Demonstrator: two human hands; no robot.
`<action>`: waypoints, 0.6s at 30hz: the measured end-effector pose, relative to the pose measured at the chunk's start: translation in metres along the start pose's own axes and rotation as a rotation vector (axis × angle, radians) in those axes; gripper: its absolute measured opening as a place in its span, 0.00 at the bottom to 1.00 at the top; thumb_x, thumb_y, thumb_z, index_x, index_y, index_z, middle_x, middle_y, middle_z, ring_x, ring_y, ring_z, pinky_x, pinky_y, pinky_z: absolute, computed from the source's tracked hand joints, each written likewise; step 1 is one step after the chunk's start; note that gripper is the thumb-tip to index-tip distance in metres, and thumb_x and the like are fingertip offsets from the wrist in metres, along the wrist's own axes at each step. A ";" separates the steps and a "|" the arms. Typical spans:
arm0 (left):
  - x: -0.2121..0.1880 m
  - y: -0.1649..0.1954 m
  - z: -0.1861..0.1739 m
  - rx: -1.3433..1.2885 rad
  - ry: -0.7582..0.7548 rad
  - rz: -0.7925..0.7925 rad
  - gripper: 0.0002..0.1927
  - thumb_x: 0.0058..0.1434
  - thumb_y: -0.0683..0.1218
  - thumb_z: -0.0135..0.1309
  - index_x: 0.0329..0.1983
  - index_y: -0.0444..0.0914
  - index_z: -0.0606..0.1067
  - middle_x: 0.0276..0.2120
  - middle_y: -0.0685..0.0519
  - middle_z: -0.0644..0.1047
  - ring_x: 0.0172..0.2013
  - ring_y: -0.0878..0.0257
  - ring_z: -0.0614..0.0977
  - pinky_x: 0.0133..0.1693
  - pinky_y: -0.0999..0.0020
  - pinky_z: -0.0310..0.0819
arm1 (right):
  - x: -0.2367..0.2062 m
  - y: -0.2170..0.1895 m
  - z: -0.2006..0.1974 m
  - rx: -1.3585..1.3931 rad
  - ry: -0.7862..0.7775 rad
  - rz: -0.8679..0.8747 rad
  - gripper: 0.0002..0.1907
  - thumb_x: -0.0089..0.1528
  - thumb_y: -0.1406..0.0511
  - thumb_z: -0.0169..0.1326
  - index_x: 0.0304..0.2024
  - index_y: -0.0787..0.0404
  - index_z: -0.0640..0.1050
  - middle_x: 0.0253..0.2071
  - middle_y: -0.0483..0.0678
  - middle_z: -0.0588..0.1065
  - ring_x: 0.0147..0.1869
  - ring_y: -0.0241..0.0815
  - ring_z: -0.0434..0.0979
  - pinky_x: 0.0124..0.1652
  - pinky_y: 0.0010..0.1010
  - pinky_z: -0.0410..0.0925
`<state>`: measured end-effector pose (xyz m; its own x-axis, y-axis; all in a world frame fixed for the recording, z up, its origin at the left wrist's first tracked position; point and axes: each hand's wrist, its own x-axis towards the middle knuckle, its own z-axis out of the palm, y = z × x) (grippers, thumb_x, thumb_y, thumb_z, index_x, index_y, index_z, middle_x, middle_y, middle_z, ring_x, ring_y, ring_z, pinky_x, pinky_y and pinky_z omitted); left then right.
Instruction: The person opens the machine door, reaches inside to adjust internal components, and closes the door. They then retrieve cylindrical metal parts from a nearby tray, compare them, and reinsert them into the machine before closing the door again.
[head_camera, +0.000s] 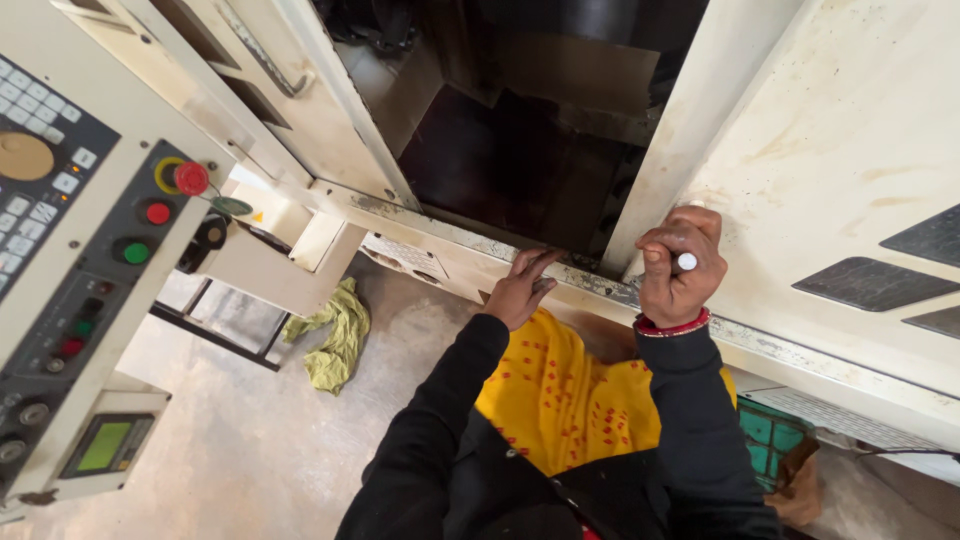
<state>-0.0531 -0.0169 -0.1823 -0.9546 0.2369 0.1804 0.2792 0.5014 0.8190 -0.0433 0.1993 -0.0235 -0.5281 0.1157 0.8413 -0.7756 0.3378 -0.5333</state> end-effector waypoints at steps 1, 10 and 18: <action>0.001 -0.001 0.001 0.060 -0.005 -0.014 0.25 0.71 0.46 0.51 0.70 0.51 0.65 0.65 0.52 0.65 0.46 0.56 0.85 0.49 0.62 0.81 | -0.001 0.002 0.000 0.015 0.002 -0.002 0.24 0.74 0.52 0.54 0.31 0.63 0.75 0.29 0.48 0.72 0.47 0.45 0.69 0.45 0.33 0.65; 0.001 -0.017 0.011 0.047 0.069 0.070 0.25 0.69 0.45 0.53 0.69 0.51 0.66 0.65 0.52 0.66 0.44 0.55 0.85 0.46 0.62 0.83 | -0.014 0.032 0.011 0.076 0.118 -0.075 0.26 0.73 0.50 0.53 0.30 0.63 0.76 0.32 0.48 0.72 0.41 0.43 0.69 0.39 0.33 0.63; 0.003 -0.023 0.000 0.160 0.061 0.073 0.25 0.70 0.48 0.54 0.70 0.50 0.66 0.64 0.52 0.66 0.40 0.53 0.84 0.42 0.59 0.81 | -0.021 0.037 0.019 0.106 0.175 -0.078 0.26 0.72 0.49 0.56 0.33 0.65 0.77 0.38 0.52 0.71 0.34 0.39 0.68 0.31 0.30 0.60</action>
<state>-0.0618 -0.0273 -0.2007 -0.9346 0.2292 0.2722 0.3558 0.6117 0.7066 -0.0680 0.1915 -0.0627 -0.4042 0.2567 0.8779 -0.8486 0.2529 -0.4646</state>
